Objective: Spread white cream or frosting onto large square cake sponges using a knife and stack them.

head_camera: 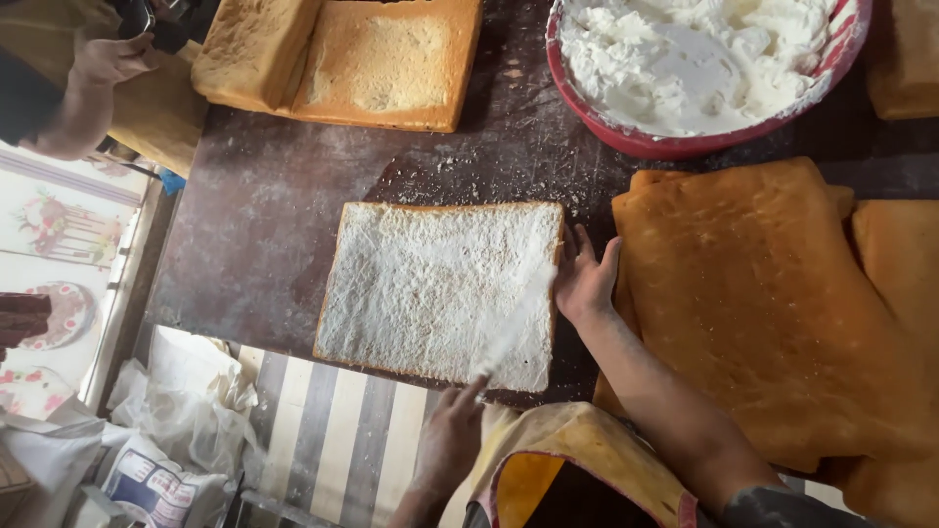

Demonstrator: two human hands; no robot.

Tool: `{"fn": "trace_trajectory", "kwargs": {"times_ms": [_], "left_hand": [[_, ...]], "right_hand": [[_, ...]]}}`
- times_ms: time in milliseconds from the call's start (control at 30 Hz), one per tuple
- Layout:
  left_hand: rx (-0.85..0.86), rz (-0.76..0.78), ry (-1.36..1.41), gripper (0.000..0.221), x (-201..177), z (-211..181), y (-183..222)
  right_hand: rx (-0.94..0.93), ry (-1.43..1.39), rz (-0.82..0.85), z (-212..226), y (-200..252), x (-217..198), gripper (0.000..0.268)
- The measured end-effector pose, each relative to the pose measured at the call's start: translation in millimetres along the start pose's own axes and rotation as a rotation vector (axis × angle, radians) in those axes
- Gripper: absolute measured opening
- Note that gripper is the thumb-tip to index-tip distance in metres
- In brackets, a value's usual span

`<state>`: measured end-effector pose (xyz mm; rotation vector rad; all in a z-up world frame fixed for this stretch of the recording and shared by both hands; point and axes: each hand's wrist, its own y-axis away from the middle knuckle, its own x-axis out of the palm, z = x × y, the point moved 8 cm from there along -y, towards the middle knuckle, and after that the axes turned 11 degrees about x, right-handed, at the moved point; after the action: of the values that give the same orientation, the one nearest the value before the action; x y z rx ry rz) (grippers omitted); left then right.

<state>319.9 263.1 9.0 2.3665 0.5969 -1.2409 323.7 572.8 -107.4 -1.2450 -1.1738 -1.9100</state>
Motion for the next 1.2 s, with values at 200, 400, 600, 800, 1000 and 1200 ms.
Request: {"fn": "trace_trajectory", "kwargs": {"times_ms": [200,400,600,800,1000,1200], "left_hand": [[-0.078,0.028,-0.421,0.042,-16,50,-30],[-0.284,-0.159,-0.525,0.037,-89,104,-25],[-0.476,-0.158,0.575,0.050,8,66,-64],[-0.258,0.052,0.640,0.050,-11,-35,-112],[0.181,0.119,0.748,0.059,-29,-119,-256],[0.178,0.082,1.677,0.055,-17,-187,-367]], "right_hand": [[0.048,-0.006,-0.060,0,8,-3,0.092],[0.090,0.252,-0.096,5,22,-2,0.091],[0.071,0.347,-0.006,1,49,-19,0.084],[0.120,0.625,-0.021,13,91,-40,0.076],[-0.225,0.685,-0.148,77,205,-36,0.064],[-0.781,0.935,-0.532,131,330,-81,0.037]]}}
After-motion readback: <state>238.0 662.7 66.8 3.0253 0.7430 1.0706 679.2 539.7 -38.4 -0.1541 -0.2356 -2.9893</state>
